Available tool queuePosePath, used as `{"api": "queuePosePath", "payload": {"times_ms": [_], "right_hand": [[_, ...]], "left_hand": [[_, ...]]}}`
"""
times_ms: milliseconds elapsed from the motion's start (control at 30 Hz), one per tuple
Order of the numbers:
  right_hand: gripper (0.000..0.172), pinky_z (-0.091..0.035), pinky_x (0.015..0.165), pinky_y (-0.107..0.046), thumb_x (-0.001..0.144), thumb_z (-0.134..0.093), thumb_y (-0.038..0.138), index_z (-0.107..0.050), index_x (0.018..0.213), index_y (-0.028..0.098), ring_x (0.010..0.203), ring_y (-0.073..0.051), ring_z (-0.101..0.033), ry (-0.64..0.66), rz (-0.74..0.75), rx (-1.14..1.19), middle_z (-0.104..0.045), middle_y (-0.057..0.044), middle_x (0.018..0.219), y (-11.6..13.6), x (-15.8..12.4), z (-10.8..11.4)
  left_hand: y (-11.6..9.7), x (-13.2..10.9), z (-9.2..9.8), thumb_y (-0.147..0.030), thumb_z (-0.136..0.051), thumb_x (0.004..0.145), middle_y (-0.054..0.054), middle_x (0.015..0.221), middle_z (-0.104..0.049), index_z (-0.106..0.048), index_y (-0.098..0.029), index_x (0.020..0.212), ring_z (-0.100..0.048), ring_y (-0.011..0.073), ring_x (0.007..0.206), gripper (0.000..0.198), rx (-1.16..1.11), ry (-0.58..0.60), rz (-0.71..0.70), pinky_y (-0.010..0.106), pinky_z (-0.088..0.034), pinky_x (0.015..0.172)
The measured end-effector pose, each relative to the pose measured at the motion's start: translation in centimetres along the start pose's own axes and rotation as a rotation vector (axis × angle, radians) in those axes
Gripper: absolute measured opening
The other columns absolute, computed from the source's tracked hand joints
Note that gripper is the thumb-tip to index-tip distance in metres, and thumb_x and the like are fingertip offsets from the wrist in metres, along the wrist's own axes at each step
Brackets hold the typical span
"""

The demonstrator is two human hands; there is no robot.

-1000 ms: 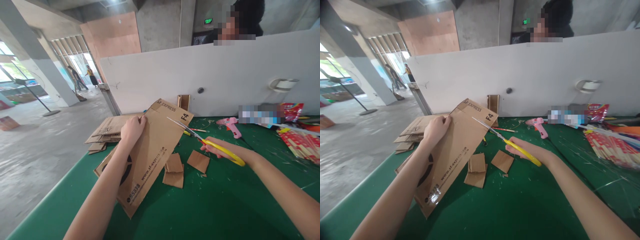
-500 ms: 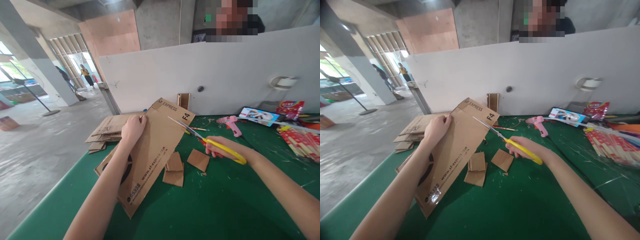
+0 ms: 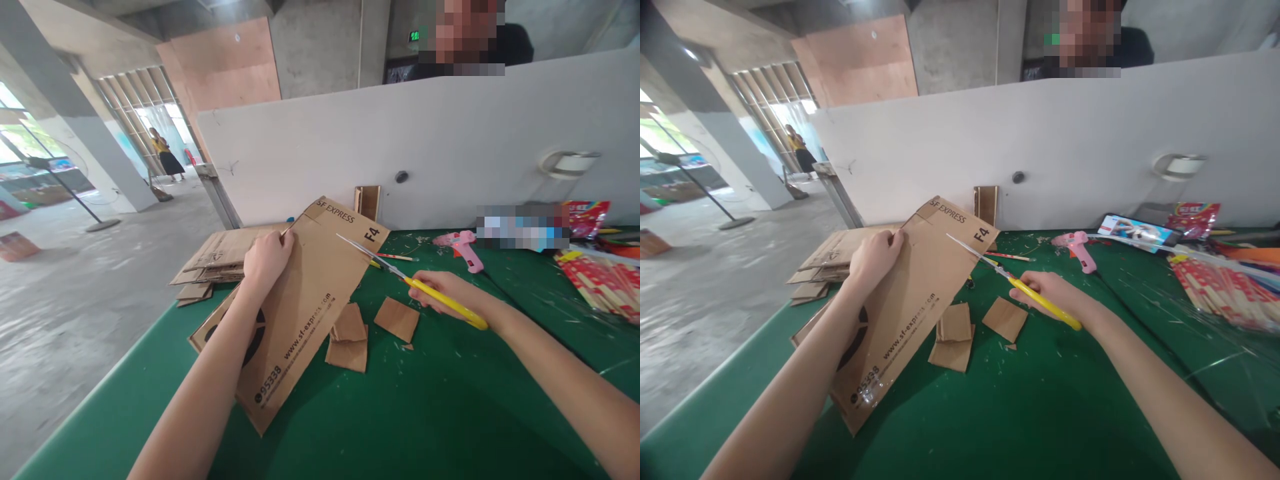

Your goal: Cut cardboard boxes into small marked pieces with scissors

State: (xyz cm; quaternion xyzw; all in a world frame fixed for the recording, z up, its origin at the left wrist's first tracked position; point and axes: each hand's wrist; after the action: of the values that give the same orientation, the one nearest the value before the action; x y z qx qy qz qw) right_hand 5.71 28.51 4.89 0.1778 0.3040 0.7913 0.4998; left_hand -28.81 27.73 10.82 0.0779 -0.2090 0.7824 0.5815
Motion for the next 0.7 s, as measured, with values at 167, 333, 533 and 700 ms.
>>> {"api": "queuePosePath", "payload": {"times_ms": [167,333,533,700], "right_hand": [[0.044,-0.034,0.046,-0.024,0.079,-0.049,0.064,-0.049,0.078,0.02,0.047,-0.01,-0.042,0.074,-0.023,0.012,-0.051,0.003,0.06,0.74,-0.38,0.01],[0.042,-0.034,0.047,-0.024,0.079,-0.051,0.063,-0.047,0.077,0.02,0.047,-0.01,-0.042,0.059,0.005,-0.004,-0.051,0.003,0.059,1.01,-0.44,-0.06],[0.041,-0.033,0.045,-0.025,0.078,-0.052,0.062,-0.05,0.077,0.021,0.046,-0.011,-0.044,0.035,0.004,-0.046,-0.052,0.003,0.058,0.37,-0.2,0.0],[0.039,-0.032,0.044,-0.025,0.077,-0.055,0.06,-0.052,0.077,0.021,0.045,-0.011,-0.043,-0.006,0.024,-0.078,-0.051,0.004,0.056,0.04,-0.2,-0.05]], "left_hand": [[-0.07,-0.08,0.13,-0.057,-0.02,0.089,0.017,0.094,-0.07,-0.067,-0.02,0.09,-0.065,0.0347,0.09,0.059,0.0,0.004,0.013,0.044,-0.05,0.072],[0.04,-0.06,0.07,-0.057,-0.019,0.089,0.016,0.092,-0.07,-0.067,-0.02,0.089,-0.065,0.0346,0.09,0.061,0.0,-0.009,-0.002,0.043,-0.05,0.072],[0.03,-0.07,0.09,-0.057,-0.019,0.089,0.015,0.093,-0.07,-0.067,-0.021,0.088,-0.065,0.0336,0.089,0.06,0.004,-0.008,-0.005,0.042,-0.05,0.072],[-0.02,-0.15,0.24,-0.057,-0.019,0.089,0.015,0.093,-0.07,-0.066,-0.021,0.087,-0.065,0.034,0.088,0.06,0.006,-0.024,-0.001,0.042,-0.05,0.071]]}}
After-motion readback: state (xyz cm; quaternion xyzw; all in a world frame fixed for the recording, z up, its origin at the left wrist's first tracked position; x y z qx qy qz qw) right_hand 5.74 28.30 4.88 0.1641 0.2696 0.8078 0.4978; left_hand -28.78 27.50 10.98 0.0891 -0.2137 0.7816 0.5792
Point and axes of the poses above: each hand's wrist, its own x-axis towards the middle knuckle, its own z-axis out of the back of the hand, y = z × x
